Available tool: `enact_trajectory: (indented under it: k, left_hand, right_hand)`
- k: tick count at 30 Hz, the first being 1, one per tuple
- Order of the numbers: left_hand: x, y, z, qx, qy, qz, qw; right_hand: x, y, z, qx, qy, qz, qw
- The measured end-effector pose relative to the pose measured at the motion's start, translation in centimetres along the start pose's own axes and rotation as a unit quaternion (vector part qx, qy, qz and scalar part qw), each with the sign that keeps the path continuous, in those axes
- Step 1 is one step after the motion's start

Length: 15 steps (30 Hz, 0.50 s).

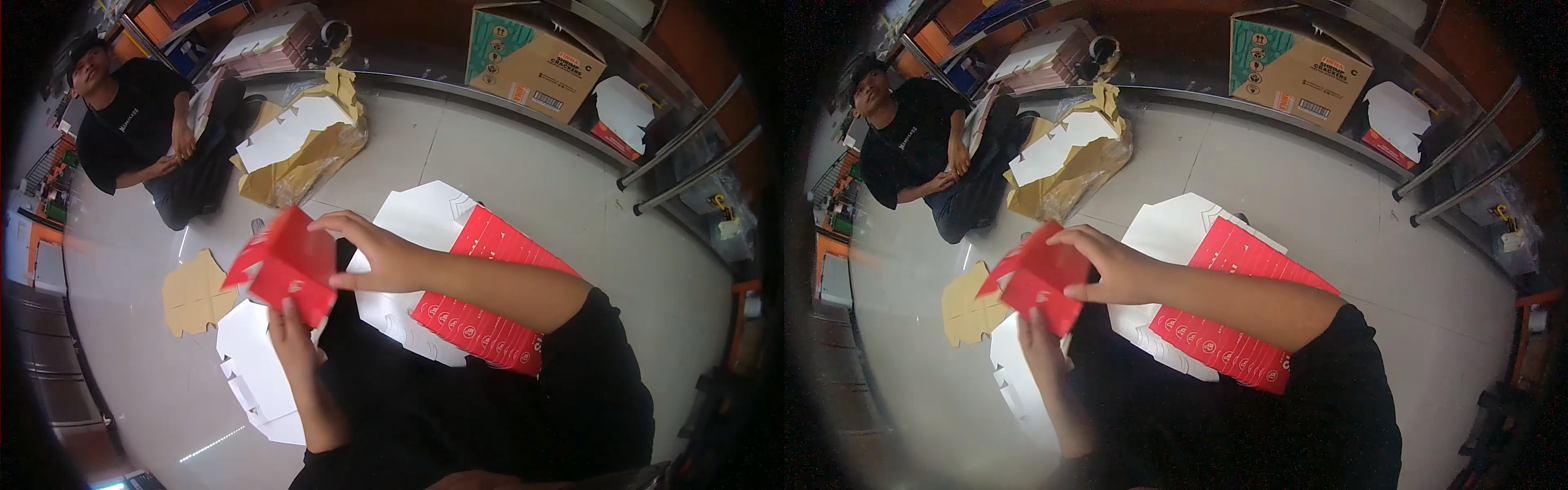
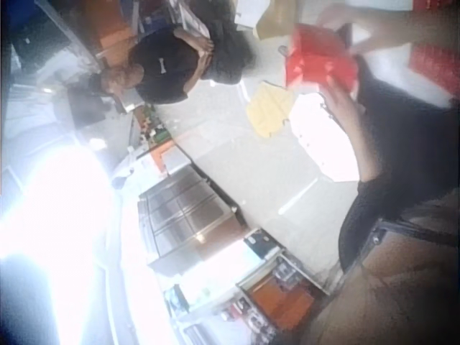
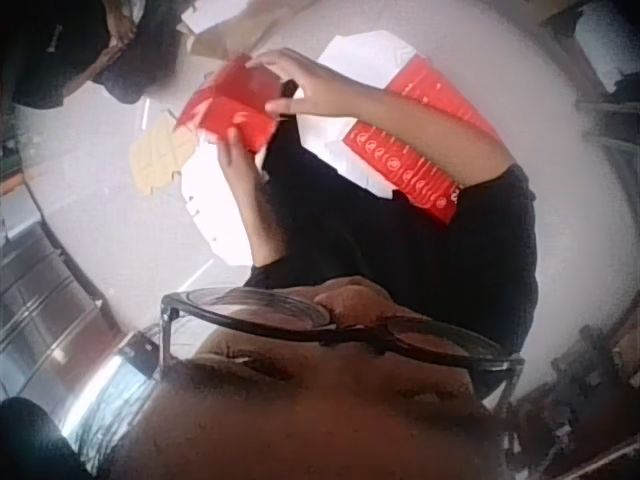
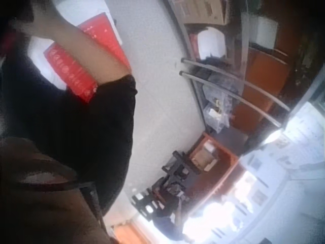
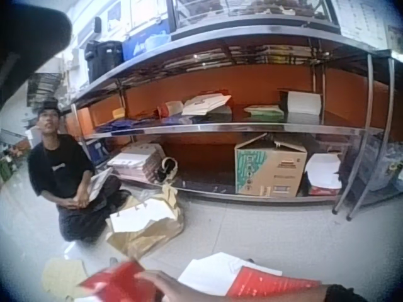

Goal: The person sits on the floor and assembles red and white cardboard boxes by folding the flat pieces into shape. They handle the boxes one at a time, folding the flaps and stacking the finished units nearby.

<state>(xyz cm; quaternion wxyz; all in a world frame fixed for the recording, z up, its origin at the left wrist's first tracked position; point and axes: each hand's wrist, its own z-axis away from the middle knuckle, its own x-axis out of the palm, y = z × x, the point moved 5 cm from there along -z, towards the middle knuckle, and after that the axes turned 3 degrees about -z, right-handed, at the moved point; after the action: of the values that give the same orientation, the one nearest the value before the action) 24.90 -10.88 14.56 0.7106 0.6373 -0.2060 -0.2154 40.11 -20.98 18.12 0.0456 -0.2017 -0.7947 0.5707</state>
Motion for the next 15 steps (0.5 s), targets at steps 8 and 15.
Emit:
enact_trajectory:
  k: [8, 15]
  left_hand:
    - [1.0, 4.0, 1.4, 0.099, 0.005, 0.243, 0.965]
    - [2.4, 3.2, 2.1, 0.063, -0.022, 0.227, 0.972]
  right_hand:
    - [2.9, -1.8, 1.2, -0.187, -0.112, 0.167, 0.962]
    - [2.3, -3.1, 1.4, -0.178, -0.086, 0.176, 0.964]
